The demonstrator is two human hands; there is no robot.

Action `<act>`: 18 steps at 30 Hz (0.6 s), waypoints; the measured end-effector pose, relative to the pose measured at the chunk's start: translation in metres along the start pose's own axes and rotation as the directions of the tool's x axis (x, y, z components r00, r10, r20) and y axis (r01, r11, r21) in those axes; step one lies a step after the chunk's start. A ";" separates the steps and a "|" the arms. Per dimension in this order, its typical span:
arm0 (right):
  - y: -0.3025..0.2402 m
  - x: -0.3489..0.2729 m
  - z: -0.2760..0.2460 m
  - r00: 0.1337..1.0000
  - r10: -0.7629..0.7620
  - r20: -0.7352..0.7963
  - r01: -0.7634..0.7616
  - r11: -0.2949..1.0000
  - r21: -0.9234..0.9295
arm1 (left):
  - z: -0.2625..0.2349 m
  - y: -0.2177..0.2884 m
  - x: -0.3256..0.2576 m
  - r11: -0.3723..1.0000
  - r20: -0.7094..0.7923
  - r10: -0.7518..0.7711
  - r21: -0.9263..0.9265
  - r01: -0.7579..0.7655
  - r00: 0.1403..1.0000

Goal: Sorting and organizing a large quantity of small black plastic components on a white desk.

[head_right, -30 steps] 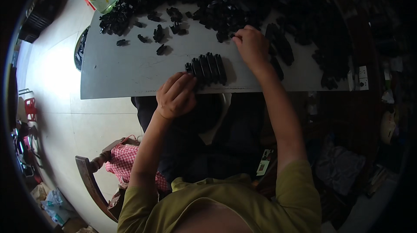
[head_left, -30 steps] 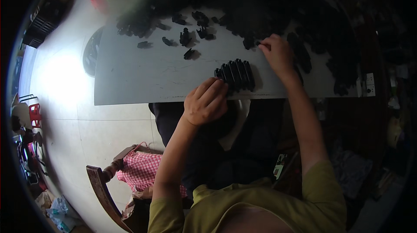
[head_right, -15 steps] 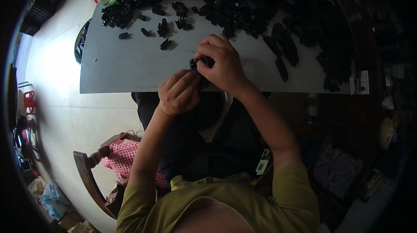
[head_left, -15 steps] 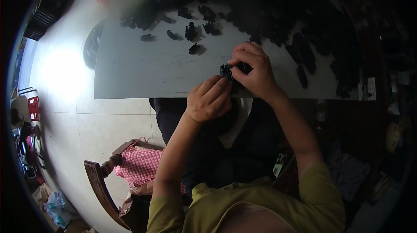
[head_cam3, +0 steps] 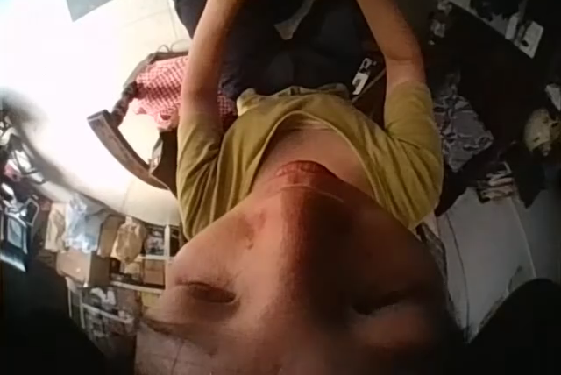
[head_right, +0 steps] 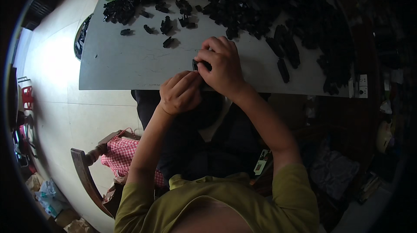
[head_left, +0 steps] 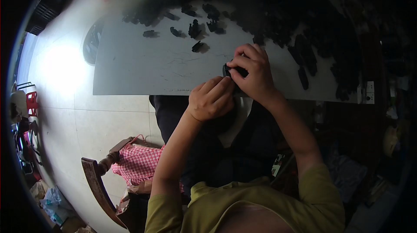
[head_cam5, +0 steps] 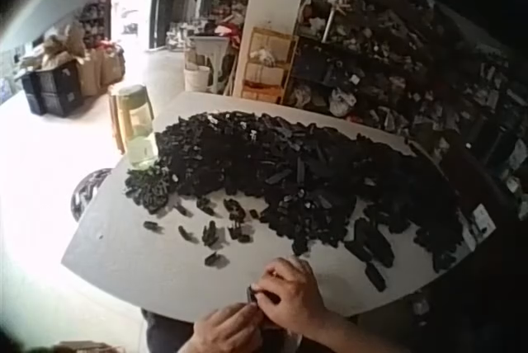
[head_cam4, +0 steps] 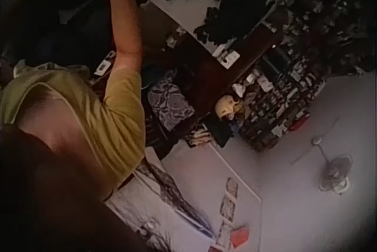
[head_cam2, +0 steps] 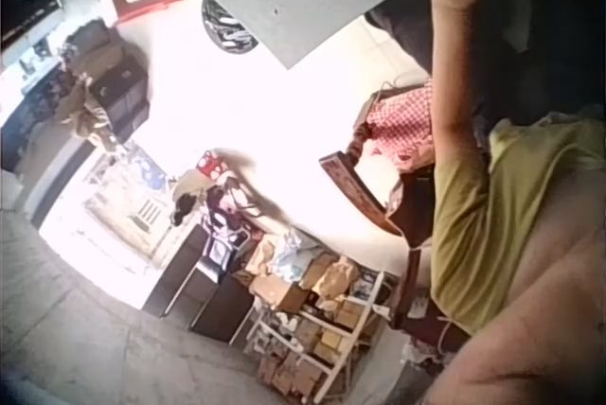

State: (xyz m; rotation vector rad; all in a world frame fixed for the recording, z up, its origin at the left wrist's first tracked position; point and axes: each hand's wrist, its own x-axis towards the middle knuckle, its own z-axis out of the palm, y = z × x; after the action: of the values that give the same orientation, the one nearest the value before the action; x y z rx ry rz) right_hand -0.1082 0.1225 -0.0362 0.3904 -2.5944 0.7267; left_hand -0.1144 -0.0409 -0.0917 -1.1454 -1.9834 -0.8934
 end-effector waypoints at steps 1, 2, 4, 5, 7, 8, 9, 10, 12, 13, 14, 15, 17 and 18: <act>-0.003 0.001 -0.002 0.999 -0.022 0.025 0.023 0.999 -0.047 | 0.001 0.000 0.000 1.000 0.000 -0.001 0.000 0.001 1.000; -0.004 0.001 -0.004 0.998 -0.043 0.051 0.048 0.995 -0.092 | 0.002 -0.001 -0.001 1.000 -0.005 0.004 -0.005 -0.004 1.000; -0.004 0.001 -0.005 0.997 -0.055 0.052 0.059 0.994 -0.091 | 0.003 -0.001 -0.001 1.000 -0.012 0.010 -0.011 -0.010 1.000; -0.004 0.002 -0.005 0.996 -0.067 0.053 0.071 0.993 -0.089 | 0.003 -0.001 -0.001 1.000 -0.016 0.007 -0.001 -0.007 1.000; -0.004 0.002 -0.010 0.994 -0.072 0.082 0.080 0.992 -0.095 | 0.003 -0.001 -0.001 1.000 -0.022 0.004 0.008 -0.004 1.000; -0.004 0.003 -0.012 0.991 -0.077 0.111 0.088 0.991 -0.100 | 0.003 -0.001 0.000 1.000 -0.033 0.004 0.009 -0.004 0.999; -0.005 0.004 -0.014 0.991 -0.072 0.112 0.083 0.992 -0.096 | 0.004 0.000 0.000 1.000 -0.035 0.003 0.008 -0.003 0.999; -0.008 0.006 -0.018 0.976 -0.129 0.173 0.157 0.975 -0.159 | 0.005 -0.001 0.000 1.000 -0.029 0.001 0.006 -0.001 1.000; -0.009 0.007 -0.018 0.955 -0.178 0.238 0.231 0.948 -0.219 | 0.004 -0.001 0.000 1.000 -0.011 0.005 -0.016 -0.005 1.000; -0.010 0.006 -0.016 0.938 -0.211 0.273 0.279 0.931 -0.237 | 0.003 -0.001 -0.001 1.000 -0.012 0.006 -0.018 -0.007 1.000; -0.010 0.005 -0.015 0.920 -0.241 0.309 0.324 0.911 -0.253 | 0.002 0.000 -0.001 1.000 -0.013 0.013 -0.017 -0.013 1.000; -0.013 0.007 -0.017 0.921 -0.237 0.310 0.321 0.912 -0.255 | 0.001 0.001 -0.002 1.000 -0.012 0.018 -0.016 -0.018 1.000; -0.019 0.011 -0.023 0.864 -0.227 0.450 0.358 0.904 -0.232 | -0.001 0.000 -0.004 1.000 -0.001 0.015 -0.024 -0.015 1.000; -0.019 0.012 -0.023 0.868 -0.221 0.444 0.353 0.904 -0.241 | 0.000 -0.002 -0.002 0.999 0.001 0.018 -0.027 -0.018 1.000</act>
State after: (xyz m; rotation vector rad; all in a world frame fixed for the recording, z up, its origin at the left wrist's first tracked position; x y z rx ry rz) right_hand -0.1048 0.1168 -0.0046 0.8901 -2.8714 0.1210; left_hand -0.1153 -0.0422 -0.0935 -1.1776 -1.9649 -0.9128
